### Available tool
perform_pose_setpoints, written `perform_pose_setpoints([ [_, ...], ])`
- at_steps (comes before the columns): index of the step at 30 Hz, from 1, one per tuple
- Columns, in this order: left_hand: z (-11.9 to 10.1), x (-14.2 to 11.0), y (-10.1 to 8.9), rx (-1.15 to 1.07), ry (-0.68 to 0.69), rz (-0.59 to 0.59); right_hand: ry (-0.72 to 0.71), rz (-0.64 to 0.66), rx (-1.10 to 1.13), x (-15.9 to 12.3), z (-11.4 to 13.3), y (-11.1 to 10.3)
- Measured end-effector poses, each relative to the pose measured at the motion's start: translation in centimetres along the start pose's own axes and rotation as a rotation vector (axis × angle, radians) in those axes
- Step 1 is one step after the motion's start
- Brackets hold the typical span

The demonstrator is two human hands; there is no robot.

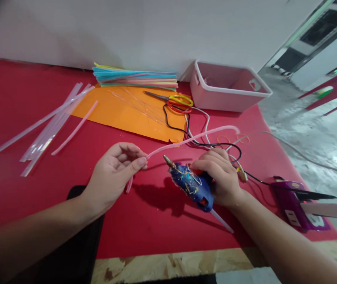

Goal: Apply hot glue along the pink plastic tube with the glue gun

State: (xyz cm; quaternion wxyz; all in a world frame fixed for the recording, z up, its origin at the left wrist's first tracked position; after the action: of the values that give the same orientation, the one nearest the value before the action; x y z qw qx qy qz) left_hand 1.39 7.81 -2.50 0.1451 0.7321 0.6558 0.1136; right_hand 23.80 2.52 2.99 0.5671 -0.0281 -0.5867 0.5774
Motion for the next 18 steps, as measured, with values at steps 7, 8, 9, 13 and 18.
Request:
perform_pose_setpoints([
  [7, 2.2, -0.3, 0.5, -0.23, -0.24, -0.02, -0.035, 0.086, -0.03, 0.0, 0.3, 0.8],
  [8, 2.3, -0.4, 0.6, -0.245, -0.253, -0.004, -0.044, 0.1, -0.032, -0.1, 0.4, 0.9],
  [9, 2.3, -0.4, 0.8, -0.254, -0.259, 0.016, -0.05, 0.11, -0.031, -0.1, 0.5, 1.0],
  [13, 2.1, -0.5, 1.3, -0.282, -0.251, 0.087, -0.042, 0.109, -0.03, -0.2, 0.4, 1.2],
  [18, 2.0, -0.6, 1.4, -0.325, -0.242, 0.095, -0.036, 0.1, -0.028, -0.3, 0.1, 1.0],
])
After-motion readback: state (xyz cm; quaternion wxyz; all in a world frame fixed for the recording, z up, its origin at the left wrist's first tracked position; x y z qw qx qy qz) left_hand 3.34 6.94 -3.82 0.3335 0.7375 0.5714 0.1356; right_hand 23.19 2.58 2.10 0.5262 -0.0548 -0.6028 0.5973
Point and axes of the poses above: each hand's wrist, its own x-axis towards the middle knuckle, its own y-axis out of the palm, z = x × y, the point moved 8 cm from there along x, towards the middle knuckle, and after that the axes turned 9 degrees about y, right-handed, at the moved point
